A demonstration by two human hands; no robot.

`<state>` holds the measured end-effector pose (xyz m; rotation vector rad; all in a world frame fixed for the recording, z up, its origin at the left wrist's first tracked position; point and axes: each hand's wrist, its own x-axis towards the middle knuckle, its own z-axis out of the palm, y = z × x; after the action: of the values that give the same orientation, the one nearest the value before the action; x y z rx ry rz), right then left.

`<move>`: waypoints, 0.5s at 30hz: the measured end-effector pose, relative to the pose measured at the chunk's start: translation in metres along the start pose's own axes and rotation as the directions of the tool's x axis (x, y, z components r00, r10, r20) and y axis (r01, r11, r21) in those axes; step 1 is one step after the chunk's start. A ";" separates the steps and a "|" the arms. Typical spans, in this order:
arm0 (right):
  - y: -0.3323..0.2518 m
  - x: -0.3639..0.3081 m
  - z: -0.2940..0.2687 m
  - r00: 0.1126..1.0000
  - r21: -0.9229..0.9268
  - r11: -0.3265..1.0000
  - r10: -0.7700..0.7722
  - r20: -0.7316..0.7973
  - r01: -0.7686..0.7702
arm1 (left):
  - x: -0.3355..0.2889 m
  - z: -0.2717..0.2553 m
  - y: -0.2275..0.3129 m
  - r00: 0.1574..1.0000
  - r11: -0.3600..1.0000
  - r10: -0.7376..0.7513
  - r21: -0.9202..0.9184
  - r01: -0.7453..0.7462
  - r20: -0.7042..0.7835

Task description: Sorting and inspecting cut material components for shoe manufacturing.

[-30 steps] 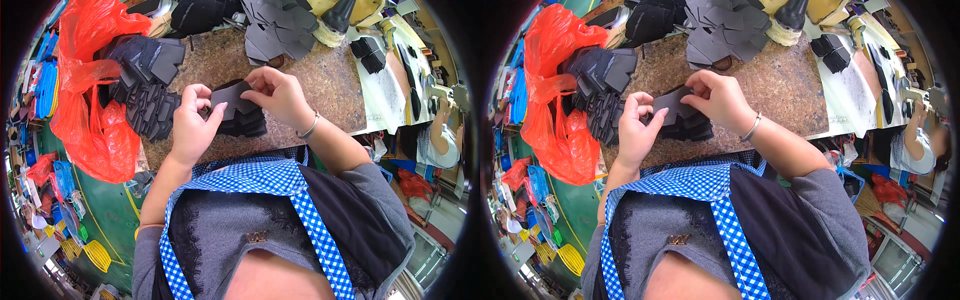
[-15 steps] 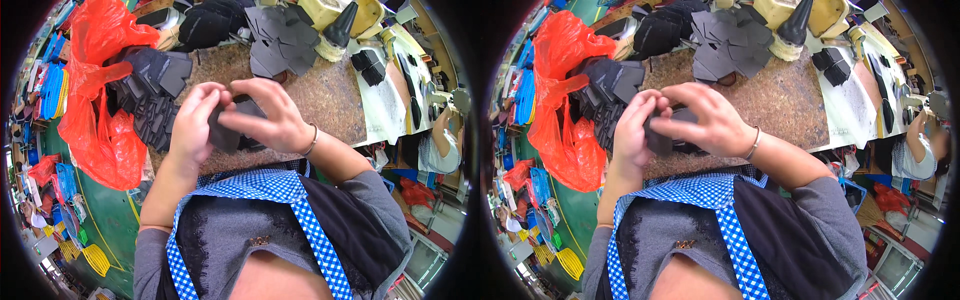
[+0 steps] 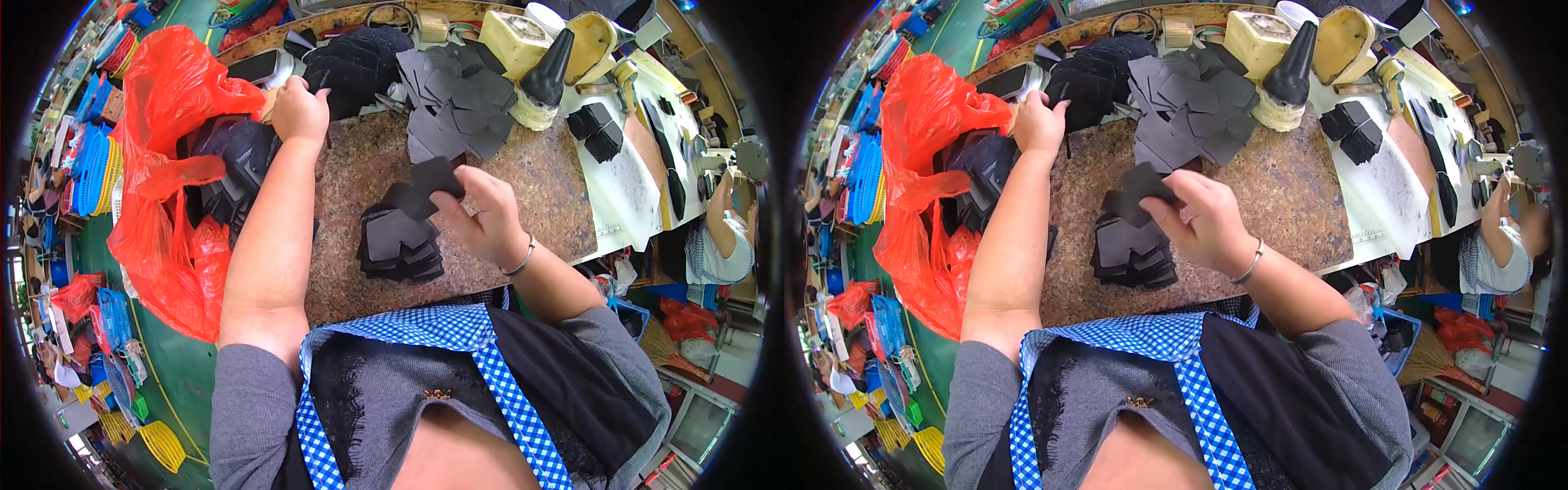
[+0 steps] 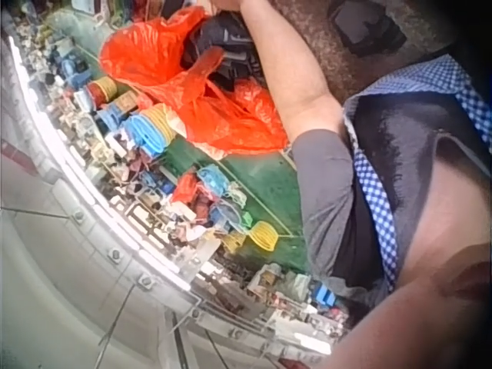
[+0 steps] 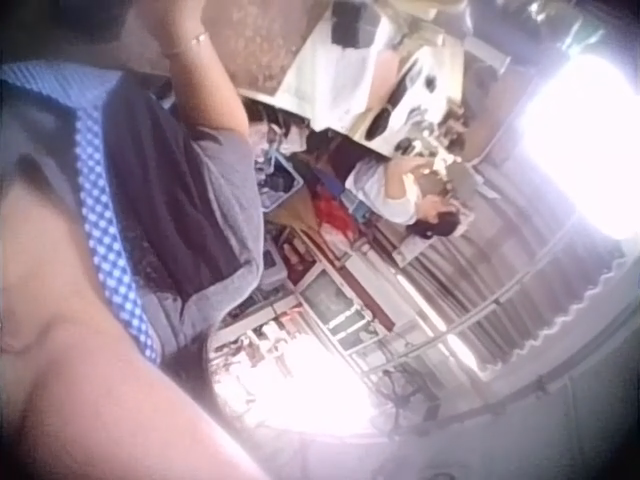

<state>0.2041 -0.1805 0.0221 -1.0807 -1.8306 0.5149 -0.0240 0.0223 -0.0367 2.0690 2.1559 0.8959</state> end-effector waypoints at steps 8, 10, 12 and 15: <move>-0.002 0.006 -0.009 0.977 0.175 0.964 0.210 -0.045 -0.199 | -0.013 -0.024 0.010 0.875 0.923 0.385 0.156 -0.353 -0.295; 0.001 0.010 -0.011 0.994 0.070 0.995 -0.057 -0.096 0.064 | -0.015 -0.034 0.018 0.876 0.895 0.418 -0.055 -0.442 -0.241; 0.000 0.013 -0.021 0.992 0.020 0.993 -0.111 -0.066 0.112 | -0.011 -0.043 0.012 0.950 0.914 0.306 -0.262 -0.311 -0.063; 0.008 0.008 -0.032 0.996 0.029 0.999 -0.035 -0.080 0.037 | -0.004 -0.059 -0.010 0.958 0.572 0.120 -0.807 0.149 0.262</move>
<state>0.2339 -0.1726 0.0357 -1.0313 -1.7646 0.4707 -0.0557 -0.0036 0.0073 1.5321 1.1920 1.1895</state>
